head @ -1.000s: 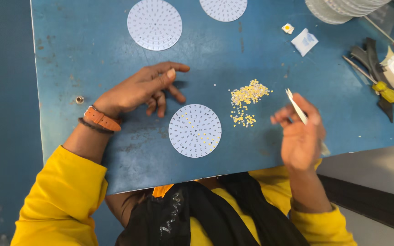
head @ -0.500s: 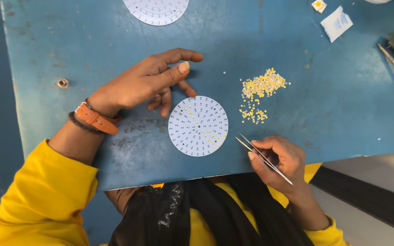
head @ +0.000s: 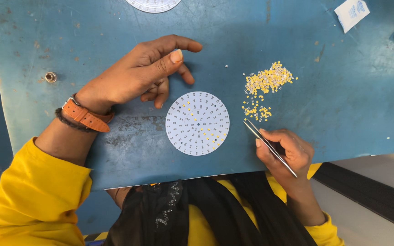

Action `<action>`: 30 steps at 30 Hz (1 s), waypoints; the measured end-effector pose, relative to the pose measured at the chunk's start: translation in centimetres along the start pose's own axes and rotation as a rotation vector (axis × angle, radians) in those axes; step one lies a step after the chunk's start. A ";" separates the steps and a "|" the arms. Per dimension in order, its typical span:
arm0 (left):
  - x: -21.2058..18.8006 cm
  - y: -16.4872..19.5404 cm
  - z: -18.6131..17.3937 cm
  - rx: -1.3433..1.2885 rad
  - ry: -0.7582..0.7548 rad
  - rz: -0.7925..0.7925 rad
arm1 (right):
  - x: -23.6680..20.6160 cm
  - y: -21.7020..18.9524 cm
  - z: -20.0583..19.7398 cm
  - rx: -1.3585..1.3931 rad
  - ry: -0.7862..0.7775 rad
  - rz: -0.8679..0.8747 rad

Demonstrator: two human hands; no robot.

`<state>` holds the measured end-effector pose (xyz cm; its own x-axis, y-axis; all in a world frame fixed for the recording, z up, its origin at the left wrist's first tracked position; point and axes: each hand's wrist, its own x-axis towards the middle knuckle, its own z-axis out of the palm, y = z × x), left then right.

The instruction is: The person uses tweezers to pick small yellow LED chips from a pile and places them into designated spots on a circular LED board. They repeat this process across multiple boards, occasionally moving completed boards aside.

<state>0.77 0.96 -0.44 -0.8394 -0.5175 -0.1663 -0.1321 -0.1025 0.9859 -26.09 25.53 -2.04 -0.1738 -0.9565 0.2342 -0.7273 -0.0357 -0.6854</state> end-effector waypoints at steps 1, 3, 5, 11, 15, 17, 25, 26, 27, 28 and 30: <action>0.0 0.0 0.0 0.004 -0.001 0.002 | 0.0 0.0 0.0 -0.010 0.004 -0.001; 0.0 0.0 -0.1 0.008 -0.002 0.004 | -0.1 0.0 0.1 -0.031 0.016 -0.002; 0.0 0.0 0.0 0.006 -0.002 0.000 | -0.2 0.0 0.1 -0.021 0.030 0.026; 0.0 0.1 0.1 0.031 0.004 -0.026 | -0.1 0.0 0.2 -0.031 0.024 -0.002; 0.1 0.2 0.1 0.032 -0.005 -0.023 | 0.1 -0.2 0.1 -0.010 -0.013 -0.011; 0.1 0.2 0.1 0.035 -0.009 -0.027 | 0.2 -0.3 0.1 -0.010 -0.010 -0.014; 0.0 0.4 0.2 0.051 -0.009 -0.054 | -0.1 0.1 0.2 -0.013 -0.002 0.002; 0.0 0.4 0.2 0.046 -0.011 -0.063 | -0.3 0.4 0.2 -0.014 -0.005 -0.003; -0.1 0.5 0.2 0.054 -0.014 -0.074 | -0.6 0.7 0.2 -0.015 -0.008 -0.009; -0.1 0.6 0.3 0.063 -0.018 -0.083 | -0.8 1.0 0.2 0.042 0.007 0.039; -0.1 0.9 0.4 0.082 -0.028 -0.093 | -1.4 1.8 -0.1 0.150 0.040 0.128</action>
<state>0.58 1.25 0.50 -0.8356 -0.4852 -0.2577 -0.2516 -0.0789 0.9646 -27.27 26.85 -3.54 -0.2871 -0.9438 0.1634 -0.5906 0.0401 -0.8060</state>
